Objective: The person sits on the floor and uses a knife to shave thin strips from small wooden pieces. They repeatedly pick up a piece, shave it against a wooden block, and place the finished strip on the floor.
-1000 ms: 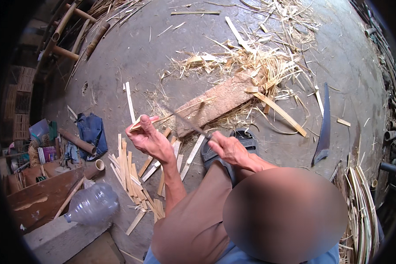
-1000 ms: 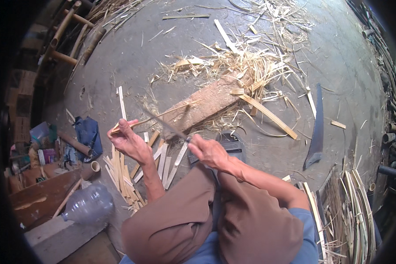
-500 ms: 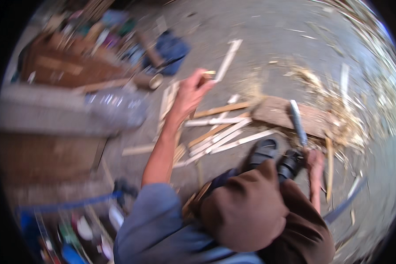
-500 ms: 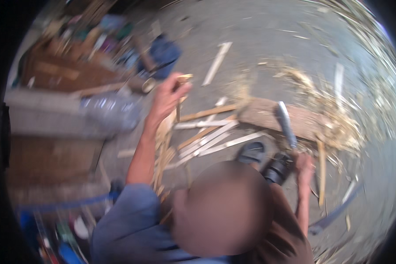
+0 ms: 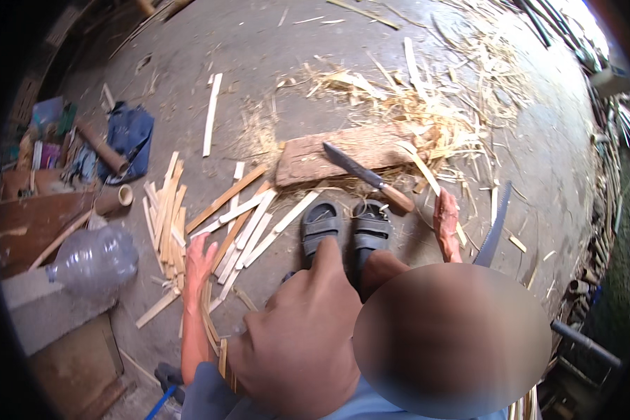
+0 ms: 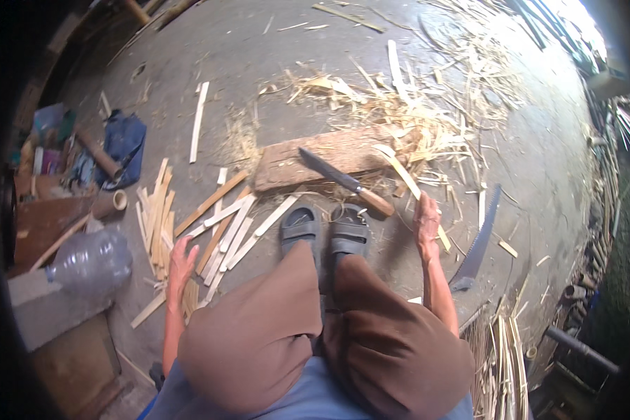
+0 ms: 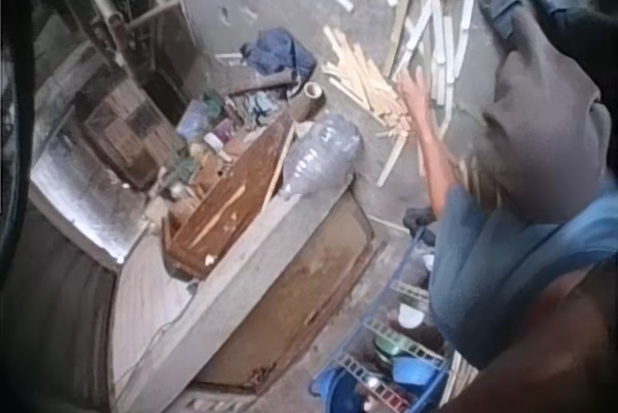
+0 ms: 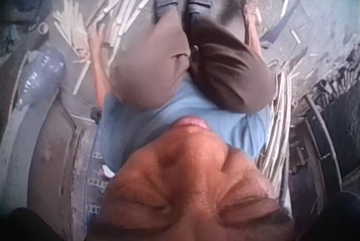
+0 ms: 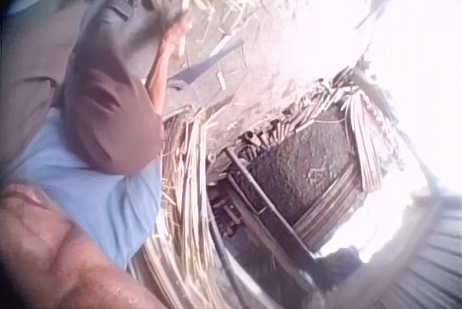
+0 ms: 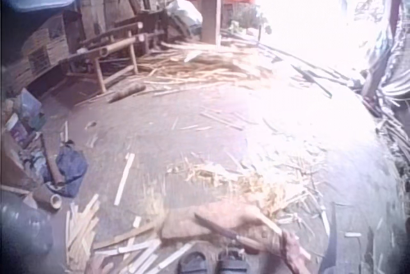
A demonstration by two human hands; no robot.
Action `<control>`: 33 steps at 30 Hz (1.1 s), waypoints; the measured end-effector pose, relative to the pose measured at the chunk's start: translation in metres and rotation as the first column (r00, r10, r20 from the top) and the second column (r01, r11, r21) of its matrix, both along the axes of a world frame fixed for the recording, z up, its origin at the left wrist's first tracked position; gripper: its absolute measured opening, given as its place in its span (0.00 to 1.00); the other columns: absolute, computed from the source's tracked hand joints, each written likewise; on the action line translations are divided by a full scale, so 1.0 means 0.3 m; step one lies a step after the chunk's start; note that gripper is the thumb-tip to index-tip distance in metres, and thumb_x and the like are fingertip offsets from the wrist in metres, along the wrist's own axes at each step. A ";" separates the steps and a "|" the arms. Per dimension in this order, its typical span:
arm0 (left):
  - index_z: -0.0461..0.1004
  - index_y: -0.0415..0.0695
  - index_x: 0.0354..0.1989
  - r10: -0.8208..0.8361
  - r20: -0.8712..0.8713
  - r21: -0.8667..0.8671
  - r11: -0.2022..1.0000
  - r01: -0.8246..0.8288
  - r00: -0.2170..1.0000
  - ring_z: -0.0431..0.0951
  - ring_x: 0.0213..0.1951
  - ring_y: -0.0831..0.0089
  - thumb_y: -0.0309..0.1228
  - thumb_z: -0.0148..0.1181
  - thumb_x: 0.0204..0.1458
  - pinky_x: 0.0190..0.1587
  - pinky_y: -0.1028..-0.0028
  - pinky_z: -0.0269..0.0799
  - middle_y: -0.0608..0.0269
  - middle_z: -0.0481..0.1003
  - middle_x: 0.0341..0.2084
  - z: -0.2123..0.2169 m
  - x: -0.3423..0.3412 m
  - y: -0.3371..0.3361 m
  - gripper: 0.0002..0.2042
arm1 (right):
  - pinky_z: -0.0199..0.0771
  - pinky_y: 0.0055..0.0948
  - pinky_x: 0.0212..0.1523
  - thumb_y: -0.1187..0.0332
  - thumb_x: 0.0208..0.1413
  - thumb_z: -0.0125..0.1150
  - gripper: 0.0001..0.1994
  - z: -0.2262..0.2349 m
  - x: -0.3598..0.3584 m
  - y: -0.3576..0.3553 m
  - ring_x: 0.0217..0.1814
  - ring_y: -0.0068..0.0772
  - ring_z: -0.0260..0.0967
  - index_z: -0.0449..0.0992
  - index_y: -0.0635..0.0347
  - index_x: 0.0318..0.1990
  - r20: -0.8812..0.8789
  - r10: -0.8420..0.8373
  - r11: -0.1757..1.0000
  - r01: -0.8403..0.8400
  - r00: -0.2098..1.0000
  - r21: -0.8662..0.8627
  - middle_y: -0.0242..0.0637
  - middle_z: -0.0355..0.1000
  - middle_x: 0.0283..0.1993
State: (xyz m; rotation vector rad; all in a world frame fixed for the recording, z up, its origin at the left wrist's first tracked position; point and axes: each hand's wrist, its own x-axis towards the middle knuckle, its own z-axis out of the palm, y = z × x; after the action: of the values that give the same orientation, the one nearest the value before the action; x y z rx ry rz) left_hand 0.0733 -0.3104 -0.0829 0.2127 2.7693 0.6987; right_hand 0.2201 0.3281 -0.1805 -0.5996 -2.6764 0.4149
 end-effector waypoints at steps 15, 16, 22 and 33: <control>0.75 0.38 0.38 -0.253 0.495 0.859 0.286 -0.424 0.832 0.82 0.27 0.72 0.42 0.58 0.62 0.30 0.73 0.82 0.60 0.80 0.27 0.118 -0.230 1.087 0.16 | 0.57 0.26 0.22 0.54 0.70 0.46 0.22 0.438 -0.149 -0.473 0.20 0.18 0.55 0.75 0.62 0.32 0.156 0.351 0.494 -0.041 0.924 -0.868 0.26 0.57 0.17; 0.75 0.38 0.37 -0.249 0.502 0.854 0.292 -0.430 0.828 0.82 0.26 0.72 0.41 0.58 0.62 0.29 0.73 0.82 0.60 0.80 0.27 0.113 -0.227 1.087 0.15 | 0.57 0.26 0.22 0.54 0.70 0.46 0.22 0.441 -0.150 -0.472 0.20 0.18 0.55 0.75 0.62 0.32 0.152 0.357 0.500 -0.051 0.922 -0.865 0.26 0.57 0.17; 0.75 0.38 0.37 -0.295 0.562 0.823 0.290 -0.488 0.773 0.83 0.25 0.70 0.37 0.56 0.63 0.28 0.72 0.83 0.58 0.81 0.28 0.099 -0.229 1.060 0.12 | 0.54 0.25 0.22 0.53 0.70 0.48 0.22 0.373 -0.131 -0.453 0.21 0.17 0.53 0.71 0.62 0.28 0.103 0.389 0.364 -0.050 0.915 -0.930 0.23 0.56 0.18; 0.72 0.41 0.46 -0.154 0.598 0.802 0.122 -0.585 0.787 0.80 0.42 0.68 0.42 0.55 0.64 0.44 0.64 0.81 0.56 0.78 0.39 0.106 -0.288 1.007 0.16 | 0.71 0.44 0.32 0.57 0.64 0.54 0.13 0.387 -0.310 -0.492 0.29 0.49 0.72 0.77 0.54 0.48 0.115 0.328 0.875 -0.255 0.938 -0.410 0.44 0.70 0.27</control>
State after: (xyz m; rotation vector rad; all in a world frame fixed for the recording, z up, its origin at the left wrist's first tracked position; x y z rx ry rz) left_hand -0.0132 -0.0082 -0.0511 -0.2102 1.2801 2.2104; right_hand 0.1271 0.1806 -0.0643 -0.3434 -2.8875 1.0461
